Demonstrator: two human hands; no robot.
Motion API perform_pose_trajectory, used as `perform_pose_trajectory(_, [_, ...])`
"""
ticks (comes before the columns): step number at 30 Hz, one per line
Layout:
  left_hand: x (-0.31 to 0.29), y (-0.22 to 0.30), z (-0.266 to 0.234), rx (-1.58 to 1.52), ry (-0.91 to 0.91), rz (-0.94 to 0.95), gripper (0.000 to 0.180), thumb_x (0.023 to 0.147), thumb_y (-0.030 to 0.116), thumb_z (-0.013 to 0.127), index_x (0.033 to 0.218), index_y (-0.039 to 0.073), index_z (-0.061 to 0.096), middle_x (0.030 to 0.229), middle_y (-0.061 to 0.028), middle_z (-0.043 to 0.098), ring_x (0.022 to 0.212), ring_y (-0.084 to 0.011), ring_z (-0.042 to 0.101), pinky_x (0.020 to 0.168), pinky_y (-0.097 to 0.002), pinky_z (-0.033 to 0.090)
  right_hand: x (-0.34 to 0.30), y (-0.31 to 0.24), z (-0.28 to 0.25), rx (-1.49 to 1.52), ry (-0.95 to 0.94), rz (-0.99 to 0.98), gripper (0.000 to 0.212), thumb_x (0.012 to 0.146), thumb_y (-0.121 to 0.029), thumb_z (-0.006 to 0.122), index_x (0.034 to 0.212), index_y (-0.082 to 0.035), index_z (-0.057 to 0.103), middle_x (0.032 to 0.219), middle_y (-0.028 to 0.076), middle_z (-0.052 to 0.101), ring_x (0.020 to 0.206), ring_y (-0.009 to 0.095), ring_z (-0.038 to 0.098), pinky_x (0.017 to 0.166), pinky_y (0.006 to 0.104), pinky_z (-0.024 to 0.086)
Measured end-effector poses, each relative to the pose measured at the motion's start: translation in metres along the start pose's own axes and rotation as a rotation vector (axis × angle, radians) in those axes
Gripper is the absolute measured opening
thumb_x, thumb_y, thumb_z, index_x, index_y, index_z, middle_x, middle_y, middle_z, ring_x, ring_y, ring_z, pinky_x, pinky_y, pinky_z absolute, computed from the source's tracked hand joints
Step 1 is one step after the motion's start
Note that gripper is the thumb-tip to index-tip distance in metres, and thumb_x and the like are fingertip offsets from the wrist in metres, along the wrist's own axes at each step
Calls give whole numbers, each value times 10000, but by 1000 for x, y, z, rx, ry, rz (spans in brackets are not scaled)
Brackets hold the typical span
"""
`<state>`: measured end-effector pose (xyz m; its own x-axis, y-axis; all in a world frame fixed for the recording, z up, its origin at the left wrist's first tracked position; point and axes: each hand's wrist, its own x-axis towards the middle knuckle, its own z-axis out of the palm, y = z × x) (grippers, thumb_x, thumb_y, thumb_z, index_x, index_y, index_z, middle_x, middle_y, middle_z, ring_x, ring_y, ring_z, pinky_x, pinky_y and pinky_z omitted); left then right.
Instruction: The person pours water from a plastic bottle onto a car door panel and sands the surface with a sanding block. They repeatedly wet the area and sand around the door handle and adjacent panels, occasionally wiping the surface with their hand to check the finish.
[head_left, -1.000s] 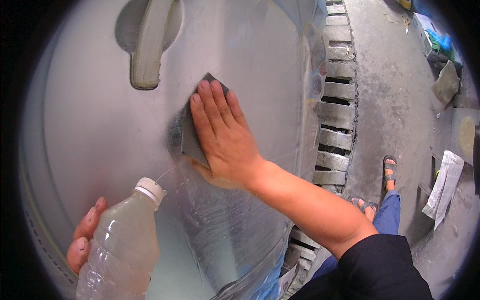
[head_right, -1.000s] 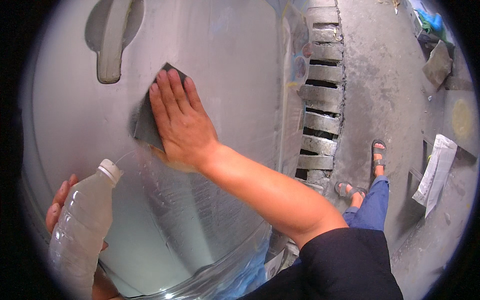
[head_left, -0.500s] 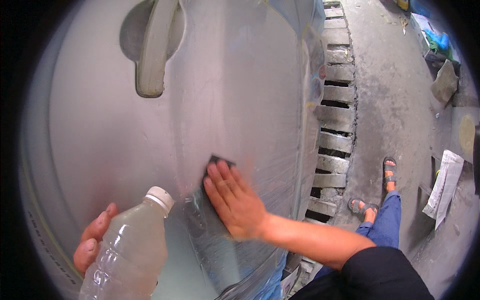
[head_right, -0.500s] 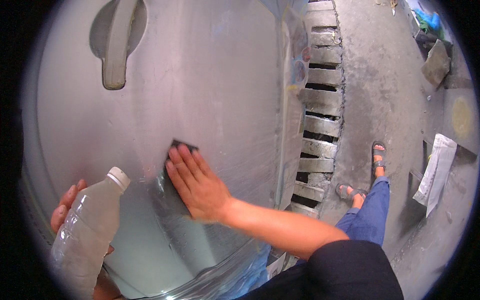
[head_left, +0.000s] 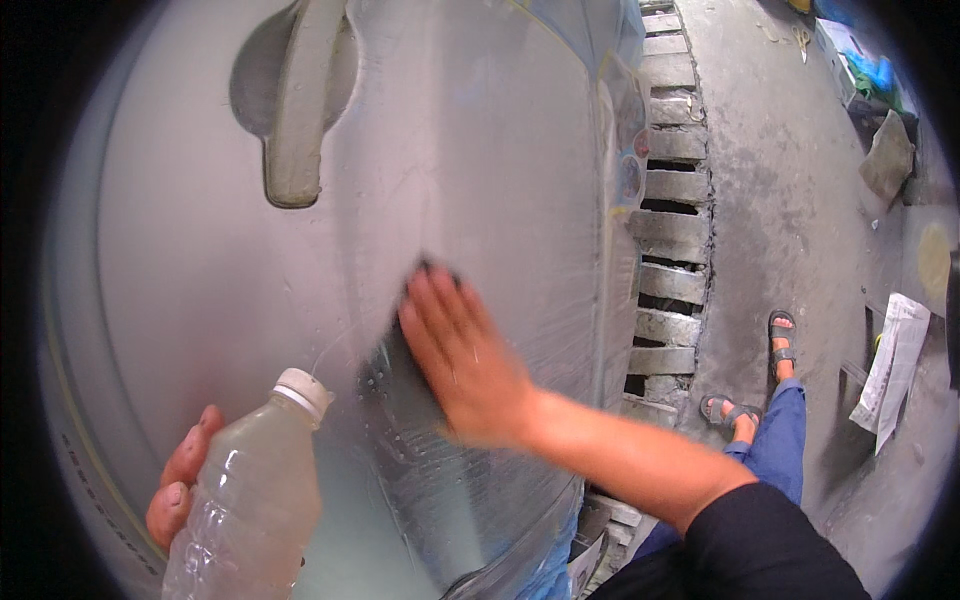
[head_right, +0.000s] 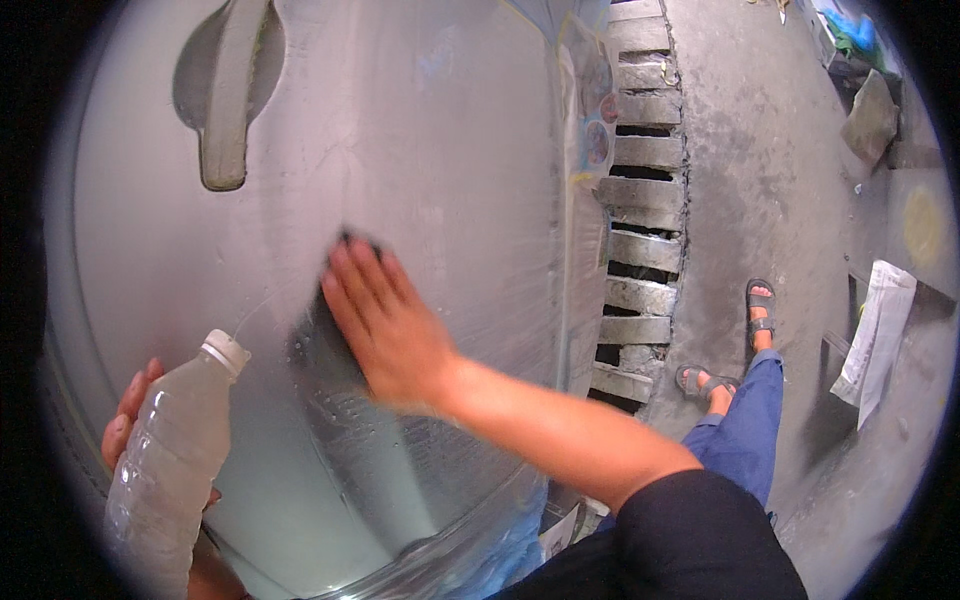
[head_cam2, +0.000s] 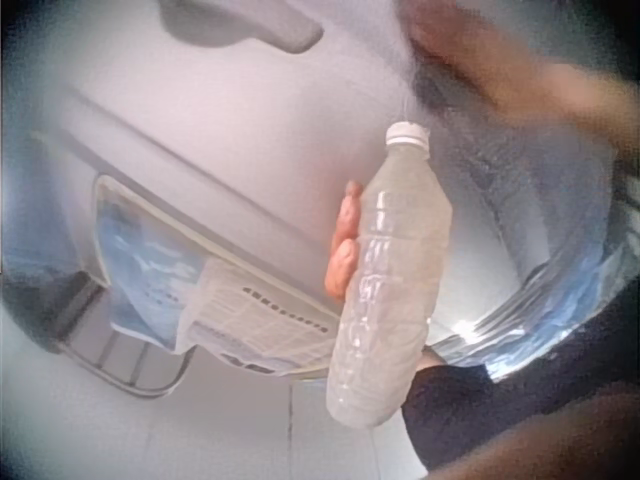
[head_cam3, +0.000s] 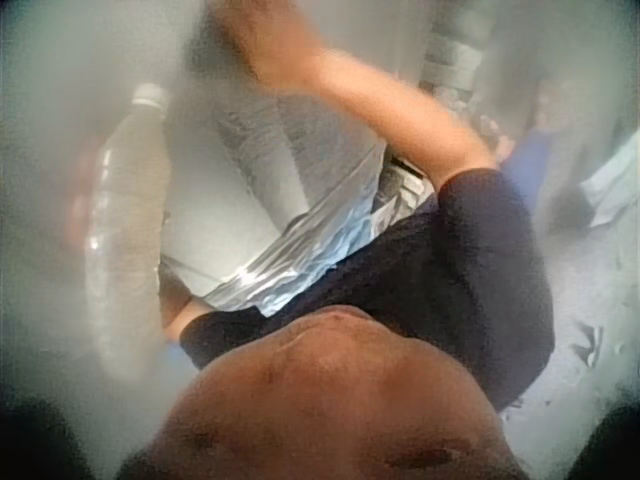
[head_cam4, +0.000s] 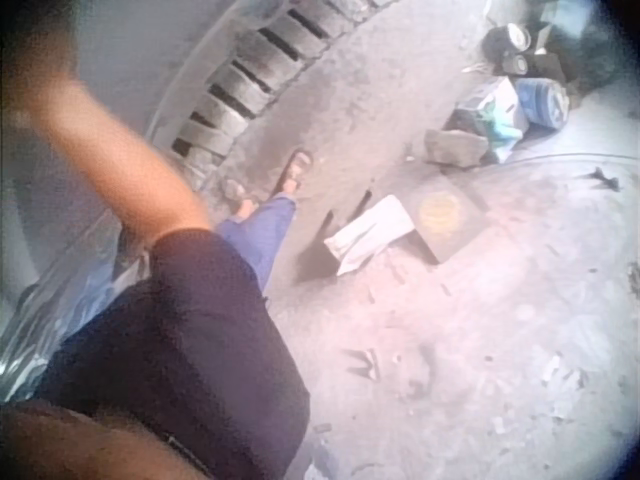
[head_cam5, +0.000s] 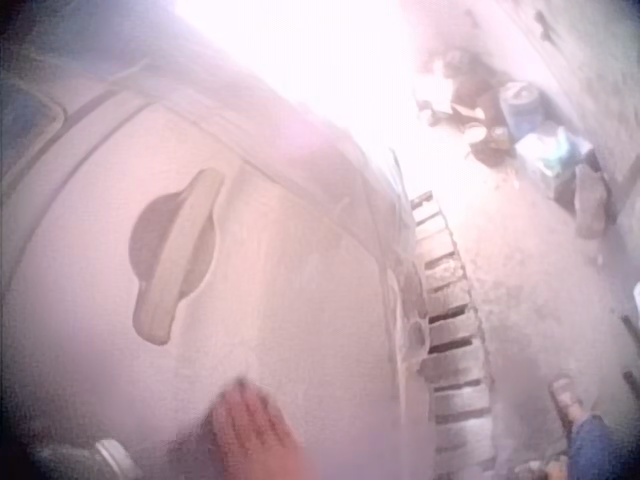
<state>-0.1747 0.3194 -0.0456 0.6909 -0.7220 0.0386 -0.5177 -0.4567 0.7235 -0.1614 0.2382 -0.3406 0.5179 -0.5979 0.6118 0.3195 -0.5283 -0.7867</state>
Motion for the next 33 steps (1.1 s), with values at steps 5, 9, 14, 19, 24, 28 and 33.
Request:
perform_pose_trajectory(5, [-1,-2,0,9,3,6,417,902,299,584,1260,86,590,1395,-140,512,1232,-283,547,1056,-416,473,20,9,-5,72,8,61,678,827,-228,494,1401,107,358,1523,312,243,1444,458,183,1182,534,133])
perform_pose_trajectory(9, [-5,1,-1,19,7,7,429,891,299,597,1268,94,579,1398,-140,506,1238,-285,541,1057,-420,471,-56,-23,10,50,-118,-33,723,802,-241,550,1406,105,353,1532,311,217,1451,445,168,1182,528,140])
perform_pose_trajectory(14, [-4,-3,2,23,-3,15,448,878,299,613,1279,105,565,1402,-141,500,1245,-288,532,1058,-424,469,36,18,-13,72,46,46,734,800,-248,564,1405,108,350,1529,312,223,1451,442,169,1183,518,151])
perform_pose_trajectory(19, [-7,-1,-2,41,10,10,469,864,299,630,1289,115,550,1406,-142,493,1253,-291,524,1060,-428,467,-66,-31,14,77,-119,50,668,849,-217,508,1413,100,338,1533,297,232,1437,458,197,1179,528,149])
perform_pose_trajectory(24, [-11,-3,1,47,6,15,493,851,298,647,1299,126,536,1410,-143,486,1260,-294,515,1061,-432,465,-1,4,-2,73,13,70,683,864,-254,483,1417,109,315,1513,320,252,1417,487,227,1167,555,153])
perform_pose_trajectory(28, [-8,-5,1,40,12,12,514,840,298,660,1308,134,525,1414,-144,481,1266,-297,508,1062,-435,464,35,17,-9,27,131,148,731,879,-322,496,1423,119,288,1511,340,235,1406,512,232,1154,570,171])
perform_pose_trajectory(33, [-8,-4,1,28,21,10,541,826,298,676,1318,145,511,1418,-145,474,1273,-300,500,1063,-439,462,-78,-29,11,76,-61,46,740,779,-204,533,1398,141,319,1473,361,278,1384,515,262,1148,569,201])
